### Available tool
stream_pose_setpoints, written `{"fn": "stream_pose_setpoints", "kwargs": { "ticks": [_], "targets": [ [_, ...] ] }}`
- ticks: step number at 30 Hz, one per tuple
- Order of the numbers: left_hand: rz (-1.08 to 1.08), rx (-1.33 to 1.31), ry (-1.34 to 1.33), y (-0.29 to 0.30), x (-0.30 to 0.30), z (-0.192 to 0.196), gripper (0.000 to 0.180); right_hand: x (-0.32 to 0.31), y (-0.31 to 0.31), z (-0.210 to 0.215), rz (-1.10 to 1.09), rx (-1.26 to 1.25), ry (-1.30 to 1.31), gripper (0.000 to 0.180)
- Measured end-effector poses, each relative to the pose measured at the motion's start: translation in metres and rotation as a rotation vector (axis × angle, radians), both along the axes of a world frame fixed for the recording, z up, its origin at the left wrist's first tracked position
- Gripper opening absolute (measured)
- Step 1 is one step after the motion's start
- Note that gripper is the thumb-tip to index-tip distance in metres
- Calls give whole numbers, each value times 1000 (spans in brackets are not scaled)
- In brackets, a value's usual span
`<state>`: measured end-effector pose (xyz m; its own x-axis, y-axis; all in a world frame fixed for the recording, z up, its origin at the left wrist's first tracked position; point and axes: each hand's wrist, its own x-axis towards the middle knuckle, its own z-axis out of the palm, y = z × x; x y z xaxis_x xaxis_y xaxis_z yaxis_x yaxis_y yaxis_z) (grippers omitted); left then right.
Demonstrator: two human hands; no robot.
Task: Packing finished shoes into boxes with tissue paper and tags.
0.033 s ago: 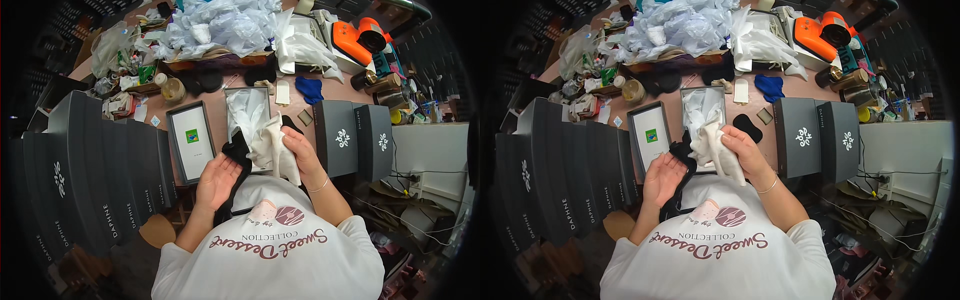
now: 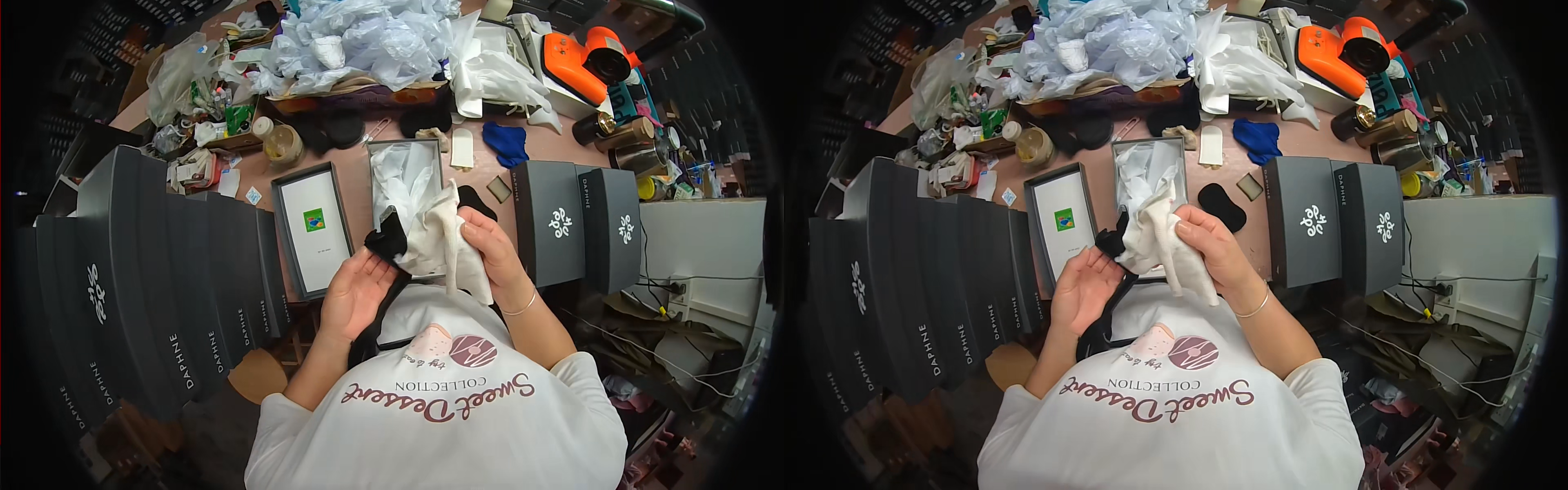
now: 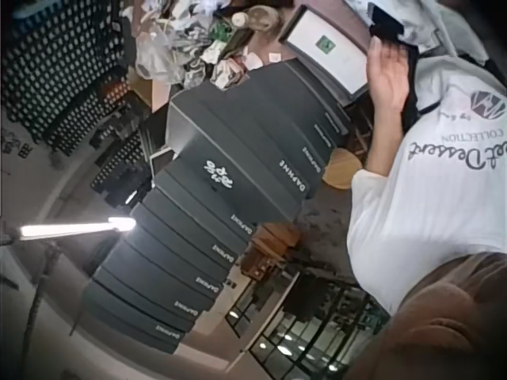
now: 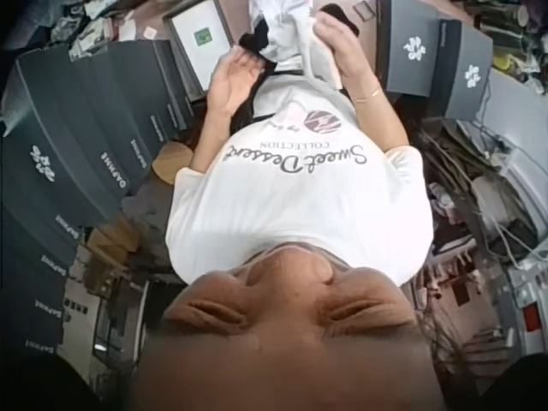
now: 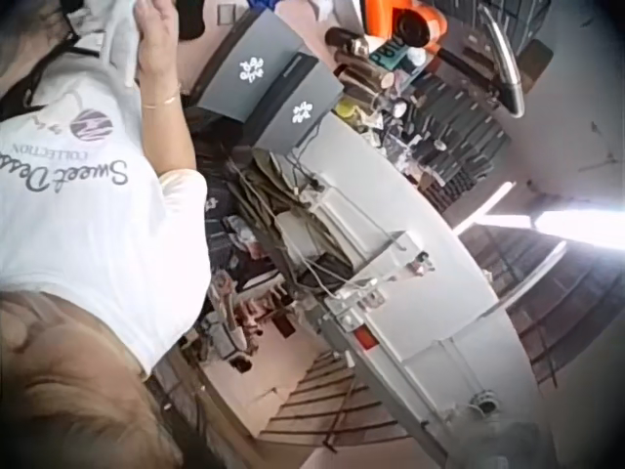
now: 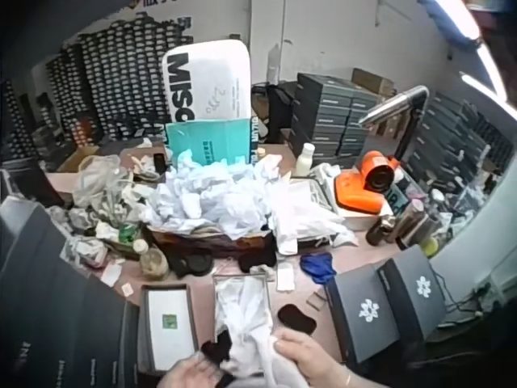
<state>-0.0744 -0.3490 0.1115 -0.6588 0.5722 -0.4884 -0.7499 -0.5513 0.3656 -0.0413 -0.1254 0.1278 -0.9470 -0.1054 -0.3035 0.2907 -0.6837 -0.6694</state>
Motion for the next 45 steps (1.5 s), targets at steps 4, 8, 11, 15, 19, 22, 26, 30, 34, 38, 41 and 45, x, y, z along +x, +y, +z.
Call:
{"fn": "stream_pose_setpoints", "kwargs": {
  "ticks": [4, 8, 11, 15, 19, 22, 26, 30, 34, 38, 41, 45],
  "targets": [
    [-131, 113, 79, -3, -5, 15, 41, 4, -28, 13, 36, 57, -35, 13],
    [-165, -14, 45, 9, -9, 21, 32, 9, -25, 23, 144, 521, 119, 11],
    [-178, -36, 167, 18, -8, 27, 41, 0, -4, 29, 209, 931, 282, 13],
    [-143, -139, 194, 31, -4, 39, 45, -14, 9, 33, 298, 856, 224, 17],
    [-116, -192, 161, 31, -4, 36, 45, -22, 8, 32, 352, 965, 304, 25],
    [-118, -187, 97, 28, -11, 38, 42, -37, 8, 33, 313, 1045, 427, 33],
    [-145, -183, 93, 30, -21, 35, 41, -61, -2, 47, 276, 1232, 396, 30],
    [-171, -172, 86, 32, -28, 34, 42, -70, 8, 40, 146, 1186, 474, 17],
    [-112, -119, 49, 23, -30, 28, 38, -62, 27, 45, 124, 910, 260, 19],
    [-109, -149, 95, 22, -21, 34, 40, -49, 28, 37, 104, 432, 509, 27],
    [-64, -158, 143, 19, -10, 41, 42, -41, 31, 35, 12, 11, 626, 29],
    [53, -63, 128, 19, 3, 45, 45, -30, 33, 31, -21, -37, 329, 19]
  ]
}}
